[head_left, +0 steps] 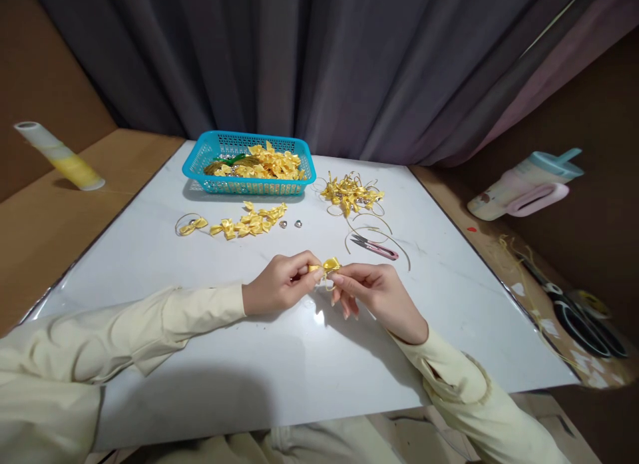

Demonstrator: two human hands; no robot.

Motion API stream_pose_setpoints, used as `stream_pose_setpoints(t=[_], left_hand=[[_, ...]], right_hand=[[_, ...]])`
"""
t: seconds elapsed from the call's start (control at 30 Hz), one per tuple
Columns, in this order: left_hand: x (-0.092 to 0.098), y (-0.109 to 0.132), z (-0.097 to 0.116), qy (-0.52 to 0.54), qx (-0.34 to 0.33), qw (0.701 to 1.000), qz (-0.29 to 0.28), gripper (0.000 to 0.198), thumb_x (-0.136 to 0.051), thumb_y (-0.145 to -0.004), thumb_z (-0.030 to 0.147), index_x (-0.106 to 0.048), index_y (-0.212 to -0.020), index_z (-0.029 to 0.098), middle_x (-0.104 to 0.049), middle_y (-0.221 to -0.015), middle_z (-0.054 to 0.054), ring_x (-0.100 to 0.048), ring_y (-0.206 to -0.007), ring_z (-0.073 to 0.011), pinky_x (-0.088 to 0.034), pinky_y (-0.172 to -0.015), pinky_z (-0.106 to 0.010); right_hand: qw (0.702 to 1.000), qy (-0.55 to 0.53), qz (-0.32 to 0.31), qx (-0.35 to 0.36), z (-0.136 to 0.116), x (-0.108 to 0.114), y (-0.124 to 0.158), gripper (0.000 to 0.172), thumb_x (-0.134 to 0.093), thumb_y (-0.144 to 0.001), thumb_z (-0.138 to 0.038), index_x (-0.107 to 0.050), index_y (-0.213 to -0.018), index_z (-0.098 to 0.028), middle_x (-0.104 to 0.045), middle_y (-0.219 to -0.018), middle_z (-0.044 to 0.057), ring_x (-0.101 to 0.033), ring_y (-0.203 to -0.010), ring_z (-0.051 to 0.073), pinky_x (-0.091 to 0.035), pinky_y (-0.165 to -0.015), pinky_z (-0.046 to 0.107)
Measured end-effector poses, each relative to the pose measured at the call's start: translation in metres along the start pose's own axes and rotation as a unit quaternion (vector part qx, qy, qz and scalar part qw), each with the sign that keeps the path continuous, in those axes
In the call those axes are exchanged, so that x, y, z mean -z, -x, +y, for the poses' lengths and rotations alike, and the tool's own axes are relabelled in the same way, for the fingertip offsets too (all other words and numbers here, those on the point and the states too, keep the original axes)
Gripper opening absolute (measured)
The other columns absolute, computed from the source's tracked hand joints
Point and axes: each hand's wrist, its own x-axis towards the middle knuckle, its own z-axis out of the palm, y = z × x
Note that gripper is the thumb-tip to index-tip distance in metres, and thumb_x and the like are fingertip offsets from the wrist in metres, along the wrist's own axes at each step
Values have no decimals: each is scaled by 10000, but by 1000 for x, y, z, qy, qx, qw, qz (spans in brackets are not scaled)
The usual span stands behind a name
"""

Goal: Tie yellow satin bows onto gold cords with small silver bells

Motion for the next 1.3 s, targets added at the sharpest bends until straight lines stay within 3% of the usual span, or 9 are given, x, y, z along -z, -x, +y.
stream_pose_setpoints(t=[0.2,0.3,0.5,0.6,0.77,0.87,1.03,1.17,1.3], left_hand=[[0,0,-2,-1,-3,1000,4,153,-432,-836,234,-482,-715,156,-319,-475,93,-270,-405,-50,-241,-414,-171],[-1,0,-4,-11,1,1000,7,152,-435,-841,232,-482,-718,156,-311,-474,95,-274,-411,-50,-243,-418,-167],[-3,0,-5,-19,23,1000,1,157,-429,-845,226,-470,-711,157,-336,-480,90,-304,-432,-51,-254,-438,-167],[-3,0,-6,-20,28,999,-7,145,-428,-838,216,-461,-707,162,-306,-477,96,-287,-431,-53,-254,-444,-170],[-2,-2,-9,-21,5,1000,-9,149,-450,-784,170,-378,-655,186,-273,-477,101,-257,-433,-59,-254,-438,-176],[-2,-3,-11,-23,-12,1000,-1,161,-445,-775,167,-356,-643,190,-296,-490,94,-278,-437,-62,-266,-444,-181],[-3,-4,-11,-21,-26,999,12,159,-436,-782,166,-356,-647,190,-279,-485,97,-275,-428,-60,-259,-441,-181],[-1,-5,-8,-6,2,1000,3,116,-443,-794,181,-424,-679,176,-273,-462,103,-250,-420,-58,-231,-431,-180],[0,-7,-6,20,47,999,-10,127,-461,-794,212,-459,-678,161,-265,-467,96,-252,-441,-59,-222,-436,-180]], right_hand=[[999,24,30,17,4,-5,-1,287,-559,-812,-377,-626,-678,-132,-594,-570,15,-482,-397,84,-390,-396,217],[994,98,18,40,5,-2,-2,293,-509,-846,-370,-630,-723,-134,-603,-570,19,-491,-400,86,-404,-417,219],[935,318,63,146,-11,16,9,197,-500,-864,-323,-611,-888,-162,-647,-693,46,-565,-520,116,-451,-477,217],[877,406,87,240,-19,14,8,174,-451,-895,-280,-511,-1007,-161,-619,-703,42,-556,-536,118,-424,-476,217],[724,592,7,354,-17,5,-16,151,-352,-927,-246,-380,-1041,-151,-595,-747,68,-572,-636,180,-362,-495,250],[691,616,-21,379,-14,4,-26,111,-305,-928,-181,-333,-1030,-152,-573,-752,65,-528,-592,176,-338,-493,260],[723,563,-46,398,-12,7,-30,181,-324,-891,-96,-300,-1063,-149,-576,-810,72,-518,-614,156,-355,-508,251],[750,499,-20,434,-9,7,-33,173,-344,-870,-71,-333,-1010,-171,-568,-858,80,-507,-612,131,-376,-511,239],[807,426,9,408,-8,7,-33,135,-373,-856,-65,-392,-834,-197,-534,-735,34,-493,-601,123,-392,-530,239]])
